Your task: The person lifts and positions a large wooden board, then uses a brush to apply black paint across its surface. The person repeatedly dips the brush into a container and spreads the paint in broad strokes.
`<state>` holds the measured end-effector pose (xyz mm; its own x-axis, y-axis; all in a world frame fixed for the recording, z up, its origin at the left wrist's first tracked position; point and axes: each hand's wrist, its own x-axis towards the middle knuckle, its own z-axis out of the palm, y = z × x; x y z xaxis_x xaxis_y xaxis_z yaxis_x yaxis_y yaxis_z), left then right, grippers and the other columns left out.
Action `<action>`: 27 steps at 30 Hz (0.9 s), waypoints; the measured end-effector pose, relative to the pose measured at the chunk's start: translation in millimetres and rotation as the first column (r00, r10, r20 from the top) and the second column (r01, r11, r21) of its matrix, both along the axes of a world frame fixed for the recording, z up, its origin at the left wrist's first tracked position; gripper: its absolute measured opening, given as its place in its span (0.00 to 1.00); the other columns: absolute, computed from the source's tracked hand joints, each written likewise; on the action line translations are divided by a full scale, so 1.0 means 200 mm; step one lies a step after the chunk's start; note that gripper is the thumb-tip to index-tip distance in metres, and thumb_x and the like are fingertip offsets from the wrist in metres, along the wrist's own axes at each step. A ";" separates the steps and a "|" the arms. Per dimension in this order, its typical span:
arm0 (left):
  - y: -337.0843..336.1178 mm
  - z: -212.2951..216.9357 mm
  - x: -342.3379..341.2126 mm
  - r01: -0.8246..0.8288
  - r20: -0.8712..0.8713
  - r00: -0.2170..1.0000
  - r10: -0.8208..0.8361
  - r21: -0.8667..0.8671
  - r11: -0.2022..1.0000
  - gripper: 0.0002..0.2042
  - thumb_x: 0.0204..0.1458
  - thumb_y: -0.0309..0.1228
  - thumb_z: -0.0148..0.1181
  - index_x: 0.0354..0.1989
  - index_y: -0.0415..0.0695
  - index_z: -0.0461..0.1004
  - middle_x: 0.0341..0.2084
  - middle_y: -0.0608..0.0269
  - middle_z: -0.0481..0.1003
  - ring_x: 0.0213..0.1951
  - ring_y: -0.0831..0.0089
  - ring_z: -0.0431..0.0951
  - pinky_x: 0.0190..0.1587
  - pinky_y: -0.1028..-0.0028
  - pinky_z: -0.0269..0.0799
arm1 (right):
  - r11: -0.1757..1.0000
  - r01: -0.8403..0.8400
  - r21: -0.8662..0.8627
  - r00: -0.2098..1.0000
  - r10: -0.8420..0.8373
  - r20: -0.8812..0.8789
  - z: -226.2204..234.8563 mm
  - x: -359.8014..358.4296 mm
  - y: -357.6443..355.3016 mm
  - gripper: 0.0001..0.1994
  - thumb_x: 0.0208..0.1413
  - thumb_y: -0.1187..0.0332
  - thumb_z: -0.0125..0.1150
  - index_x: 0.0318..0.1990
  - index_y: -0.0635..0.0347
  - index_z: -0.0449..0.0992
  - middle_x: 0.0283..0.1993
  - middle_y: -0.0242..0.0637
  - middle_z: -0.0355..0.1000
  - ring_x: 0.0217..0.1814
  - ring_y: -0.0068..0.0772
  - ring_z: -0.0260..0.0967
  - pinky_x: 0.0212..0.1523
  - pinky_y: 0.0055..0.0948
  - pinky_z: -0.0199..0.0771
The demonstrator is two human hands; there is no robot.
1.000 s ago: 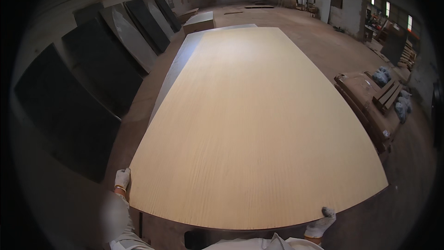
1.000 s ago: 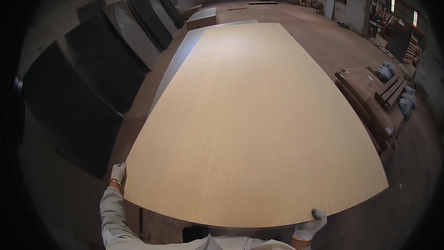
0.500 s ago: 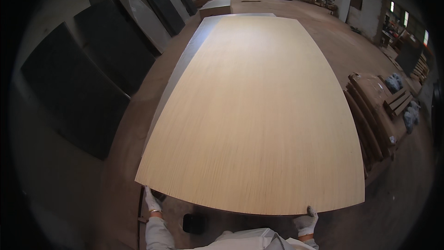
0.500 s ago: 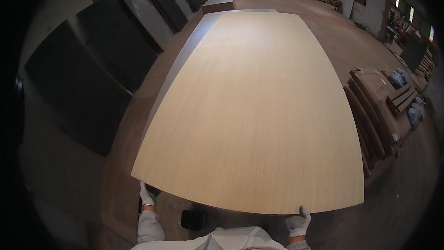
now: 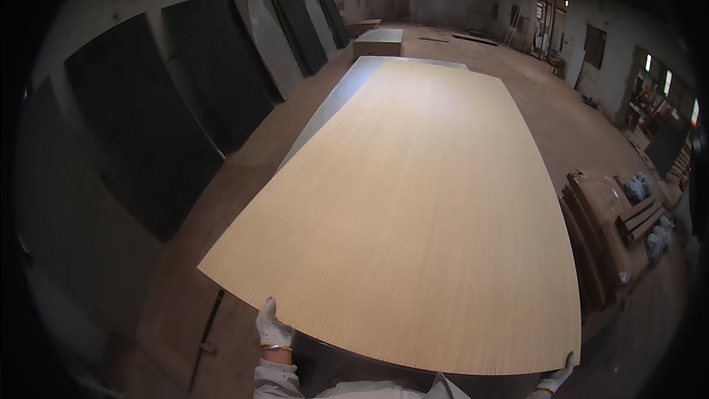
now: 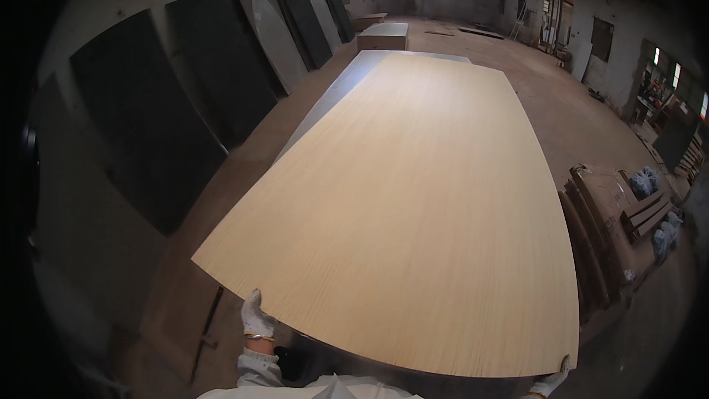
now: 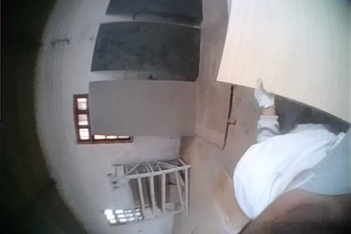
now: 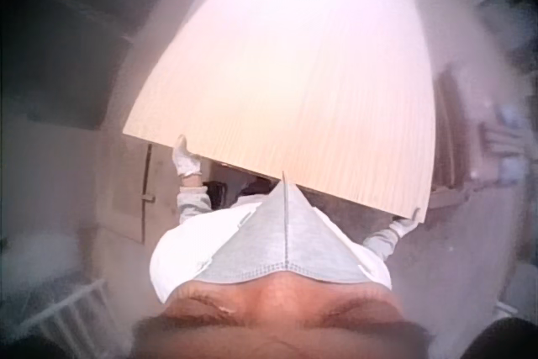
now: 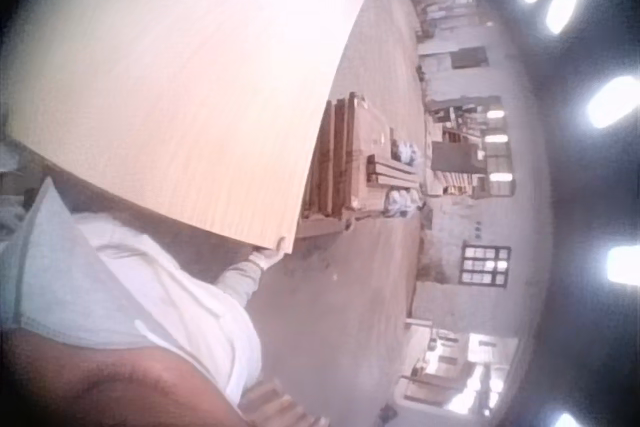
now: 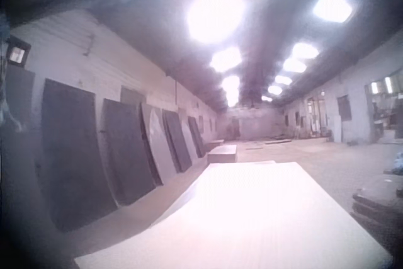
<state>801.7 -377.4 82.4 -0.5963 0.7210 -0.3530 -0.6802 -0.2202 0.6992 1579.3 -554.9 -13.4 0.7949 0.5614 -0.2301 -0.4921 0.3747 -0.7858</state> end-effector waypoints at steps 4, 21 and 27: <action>0.10 0.36 -0.20 -0.020 -0.119 0.992 0.038 0.148 0.989 0.23 0.59 0.32 0.61 0.62 0.38 0.73 0.56 0.51 0.77 0.55 0.49 0.80 0.60 0.47 0.78 | 0.997 0.042 -0.059 0.994 -0.036 0.101 0.12 -0.03 0.01 0.31 0.69 0.52 0.56 0.68 0.68 0.71 0.62 0.50 0.76 0.61 0.46 0.76 0.64 0.46 0.76; 1.40 -0.37 -1.81 0.135 -0.260 0.962 -0.082 0.192 0.972 0.26 0.68 0.40 0.55 0.66 0.30 0.69 0.59 0.44 0.75 0.59 0.47 0.76 0.67 0.54 0.70 | 0.998 -0.055 -0.019 0.933 0.058 0.355 0.80 -1.43 0.56 0.26 0.67 0.58 0.62 0.66 0.67 0.73 0.65 0.48 0.74 0.63 0.42 0.75 0.65 0.44 0.76; 1.29 -0.20 -1.92 0.091 -0.341 0.939 -0.036 0.148 0.985 0.28 0.67 0.41 0.55 0.66 0.29 0.69 0.58 0.43 0.76 0.54 0.48 0.80 0.62 0.55 0.74 | 0.987 -0.002 0.162 0.909 -0.066 0.412 1.36 -1.65 0.67 0.11 0.65 0.72 0.63 0.51 0.67 0.80 0.53 0.42 0.79 0.54 0.37 0.79 0.58 0.40 0.79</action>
<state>418.0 -119.3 42.8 -0.6111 0.7914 -0.0174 -0.4277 -0.3115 0.8485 1249.7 -420.1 258.4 0.8172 0.5357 0.2126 -0.1196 0.5185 -0.8467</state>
